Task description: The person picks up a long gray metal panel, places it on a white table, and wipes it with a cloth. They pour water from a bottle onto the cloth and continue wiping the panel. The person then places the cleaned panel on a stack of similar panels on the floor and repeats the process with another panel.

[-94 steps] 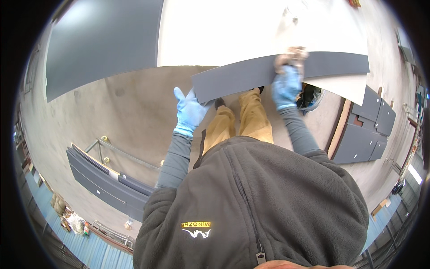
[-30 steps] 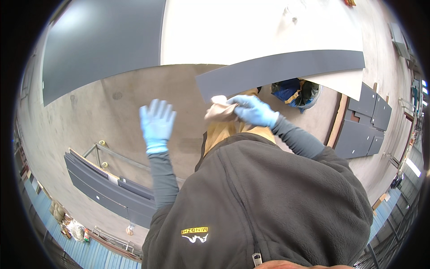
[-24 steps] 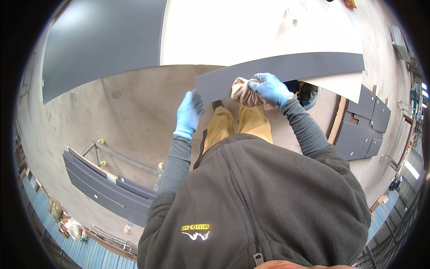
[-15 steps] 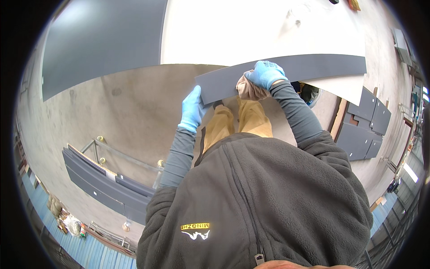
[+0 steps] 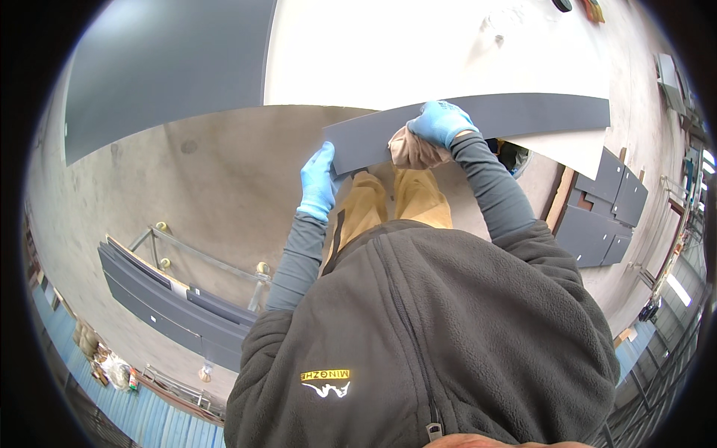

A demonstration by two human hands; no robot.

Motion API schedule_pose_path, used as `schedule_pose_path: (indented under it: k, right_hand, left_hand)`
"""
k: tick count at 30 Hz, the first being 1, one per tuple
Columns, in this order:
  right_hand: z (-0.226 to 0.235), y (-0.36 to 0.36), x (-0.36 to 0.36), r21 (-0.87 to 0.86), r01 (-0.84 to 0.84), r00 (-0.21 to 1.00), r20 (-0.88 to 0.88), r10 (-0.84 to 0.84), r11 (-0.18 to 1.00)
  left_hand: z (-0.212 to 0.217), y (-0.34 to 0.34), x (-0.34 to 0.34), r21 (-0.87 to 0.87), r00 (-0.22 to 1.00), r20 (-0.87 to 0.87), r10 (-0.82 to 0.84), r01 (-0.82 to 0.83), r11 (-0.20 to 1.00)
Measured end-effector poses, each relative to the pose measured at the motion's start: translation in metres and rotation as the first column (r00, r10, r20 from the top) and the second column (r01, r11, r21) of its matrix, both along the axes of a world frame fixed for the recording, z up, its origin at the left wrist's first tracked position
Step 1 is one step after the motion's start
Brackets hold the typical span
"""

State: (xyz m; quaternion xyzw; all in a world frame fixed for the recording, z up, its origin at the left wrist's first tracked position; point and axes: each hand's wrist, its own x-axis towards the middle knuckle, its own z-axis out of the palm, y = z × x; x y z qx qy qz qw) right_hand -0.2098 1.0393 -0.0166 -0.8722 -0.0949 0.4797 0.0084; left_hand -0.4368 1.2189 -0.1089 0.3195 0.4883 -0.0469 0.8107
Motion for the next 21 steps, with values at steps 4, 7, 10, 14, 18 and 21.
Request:
schedule_pose_path:
  k: [4, 7, 10, 14, 18, 21]
  right_hand:
    - [-0.002, 0.003, 0.001, 0.031, -0.043, 0.999, 0.023, 0.042, 0.999]
    - [-0.004, 0.009, -0.001, 0.051, -0.039, 0.999, 0.027, 0.038, 0.998]
    - [-0.001, 0.008, -0.003, 0.134, -0.047, 0.998, 0.04, 0.042, 0.99]
    - [0.0, 0.005, -0.004, -0.005, -0.022, 0.998, 0.058, 0.023, 1.0]
    - [-0.008, 0.017, -0.006, 0.066, -0.039, 0.999, 0.035, 0.037, 0.997]
    - [-0.006, -0.002, 0.0, 0.275, -0.044, 0.998, -0.039, 0.057, 0.96]
  left_hand:
    - [-0.001, 0.0, 0.0, -0.003, 1.0, 0.003, 0.003, -0.003, 1.0]
    - [-0.001, 0.0, 0.0, -0.002, 1.0, 0.01, -0.006, 0.006, 1.0]
    - [0.0, 0.0, 0.0, 0.011, 1.0, -0.004, -0.02, 0.02, 1.0]
    - [0.001, -0.001, 0.001, 0.004, 1.0, 0.001, 0.005, -0.005, 1.0]
    - [0.001, -0.001, 0.0, 0.028, 1.0, -0.018, -0.015, 0.015, 0.999]
    - [0.002, 0.002, -0.001, -0.029, 1.0, 0.008, -0.018, 0.018, 0.999]
